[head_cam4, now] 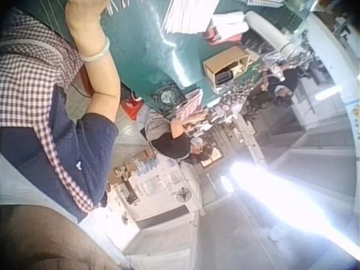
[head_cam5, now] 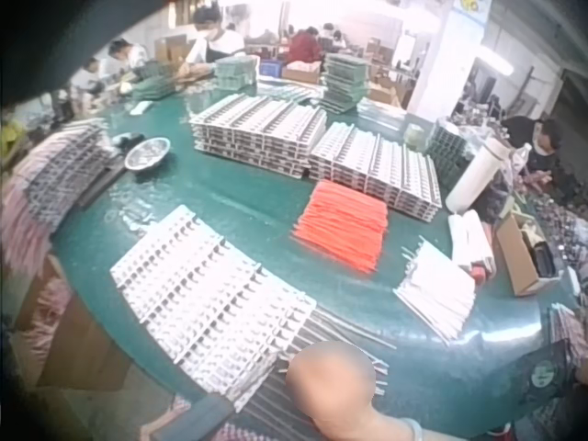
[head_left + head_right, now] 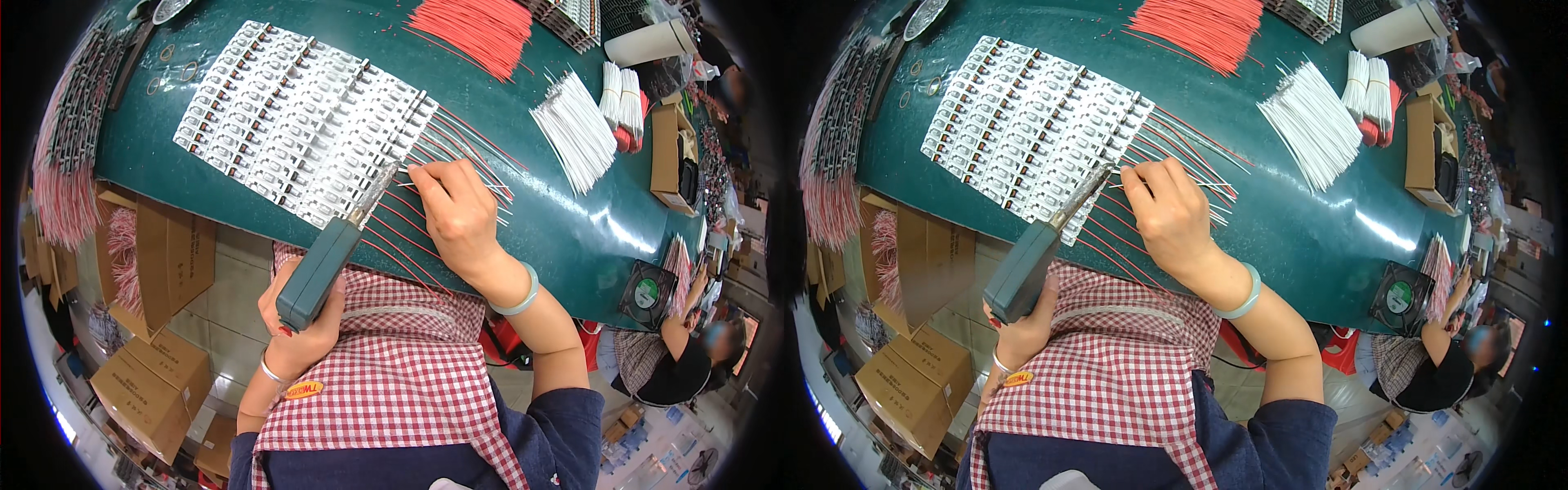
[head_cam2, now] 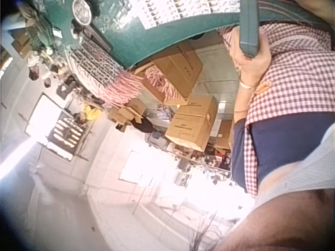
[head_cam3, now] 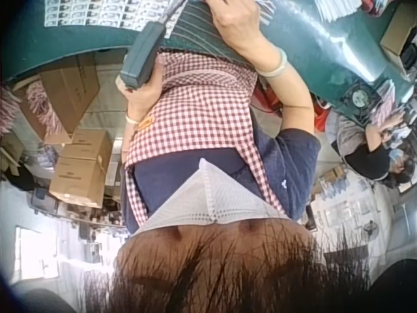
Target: The person uses a soldering iron to attach red and white wires to a white plastic grid fixture on a green workbench. They repeatedly pick up individual wires, position them into slots on the grid, and apply heat to secure them.
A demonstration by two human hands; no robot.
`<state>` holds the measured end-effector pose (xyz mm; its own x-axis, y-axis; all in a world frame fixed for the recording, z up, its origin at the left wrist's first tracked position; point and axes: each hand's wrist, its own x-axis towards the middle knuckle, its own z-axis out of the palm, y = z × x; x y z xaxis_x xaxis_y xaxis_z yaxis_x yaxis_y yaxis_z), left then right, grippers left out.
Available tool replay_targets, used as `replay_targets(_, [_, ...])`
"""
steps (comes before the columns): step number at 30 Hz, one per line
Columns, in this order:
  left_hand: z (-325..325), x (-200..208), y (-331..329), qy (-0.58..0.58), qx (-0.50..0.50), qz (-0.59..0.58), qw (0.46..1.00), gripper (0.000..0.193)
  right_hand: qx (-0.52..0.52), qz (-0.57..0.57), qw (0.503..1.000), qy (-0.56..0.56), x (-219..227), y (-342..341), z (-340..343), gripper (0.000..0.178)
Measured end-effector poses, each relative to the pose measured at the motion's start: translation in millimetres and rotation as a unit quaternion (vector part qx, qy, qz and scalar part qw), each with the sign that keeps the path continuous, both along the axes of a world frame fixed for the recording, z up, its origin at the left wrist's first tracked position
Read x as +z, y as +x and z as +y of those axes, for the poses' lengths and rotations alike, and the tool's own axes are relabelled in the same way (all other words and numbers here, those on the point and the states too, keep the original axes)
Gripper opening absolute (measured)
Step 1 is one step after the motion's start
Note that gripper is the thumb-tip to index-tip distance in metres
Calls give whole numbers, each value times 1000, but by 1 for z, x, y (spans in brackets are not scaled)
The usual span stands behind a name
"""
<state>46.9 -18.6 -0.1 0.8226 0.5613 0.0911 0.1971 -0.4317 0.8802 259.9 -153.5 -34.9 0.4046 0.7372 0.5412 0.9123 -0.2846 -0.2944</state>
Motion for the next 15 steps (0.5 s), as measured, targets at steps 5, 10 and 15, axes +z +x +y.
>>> replay_targets(5, [1, 0, -6, 31, -1, -6, 1000, 21, -4, -3, 1000, -1, -2, 0, 0, 29])
replay_targets(10, [1, -5, -11, 20, 18, -22, 999, 24, -7, -1, 1000, 2, -1, -1, 1, 28])
replay_targets(15, [0, -8, -14, 12, 33, -34, 999, 24, 3, -16, 1000, 27, 2, 1, 1, 29])
